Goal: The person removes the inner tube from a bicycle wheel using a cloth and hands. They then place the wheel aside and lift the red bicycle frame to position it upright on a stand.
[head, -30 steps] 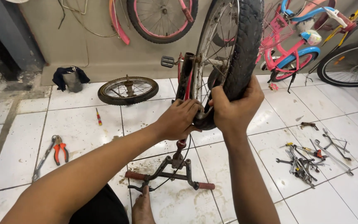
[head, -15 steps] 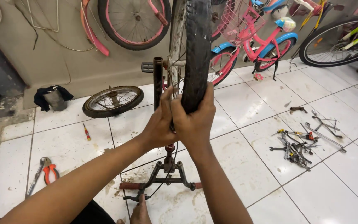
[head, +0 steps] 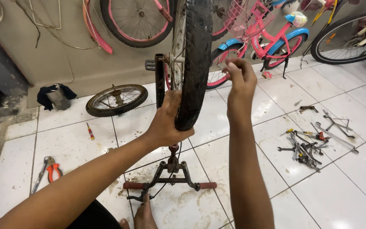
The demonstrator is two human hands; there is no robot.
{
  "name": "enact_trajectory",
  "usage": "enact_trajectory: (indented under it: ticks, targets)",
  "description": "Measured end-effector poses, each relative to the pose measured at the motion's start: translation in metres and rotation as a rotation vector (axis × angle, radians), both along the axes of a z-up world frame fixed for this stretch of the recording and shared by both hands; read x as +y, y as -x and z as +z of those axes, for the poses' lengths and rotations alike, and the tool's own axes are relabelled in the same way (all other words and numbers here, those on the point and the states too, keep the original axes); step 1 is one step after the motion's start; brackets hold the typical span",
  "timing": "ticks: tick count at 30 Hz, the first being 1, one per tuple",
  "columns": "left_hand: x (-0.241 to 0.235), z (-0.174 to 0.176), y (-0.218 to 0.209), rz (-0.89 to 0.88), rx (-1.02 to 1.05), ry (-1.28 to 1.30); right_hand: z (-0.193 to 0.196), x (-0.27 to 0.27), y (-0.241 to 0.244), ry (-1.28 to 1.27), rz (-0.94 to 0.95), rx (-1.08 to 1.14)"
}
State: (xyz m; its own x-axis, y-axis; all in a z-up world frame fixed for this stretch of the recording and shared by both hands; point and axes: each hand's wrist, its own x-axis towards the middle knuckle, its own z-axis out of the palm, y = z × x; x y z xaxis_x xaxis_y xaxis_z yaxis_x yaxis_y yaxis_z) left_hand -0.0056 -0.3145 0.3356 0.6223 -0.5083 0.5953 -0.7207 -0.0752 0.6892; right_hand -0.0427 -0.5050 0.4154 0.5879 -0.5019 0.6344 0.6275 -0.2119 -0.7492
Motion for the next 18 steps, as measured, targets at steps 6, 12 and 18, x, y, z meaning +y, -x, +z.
enact_trajectory:
  ticks: [6,12,18]
  targets:
    - [0.014,0.043,0.006,-0.125,0.032,-0.161,-0.025,-0.03,-0.081,0.244,0.126,0.107]
    - [0.065,0.121,-0.006,-0.161,0.108,-0.406,0.005,-0.006,-0.024,0.349,0.234,-0.101]
    - [0.032,0.172,-0.032,0.026,-0.284,0.235,0.075,0.051,0.044,0.409,0.421,0.023]
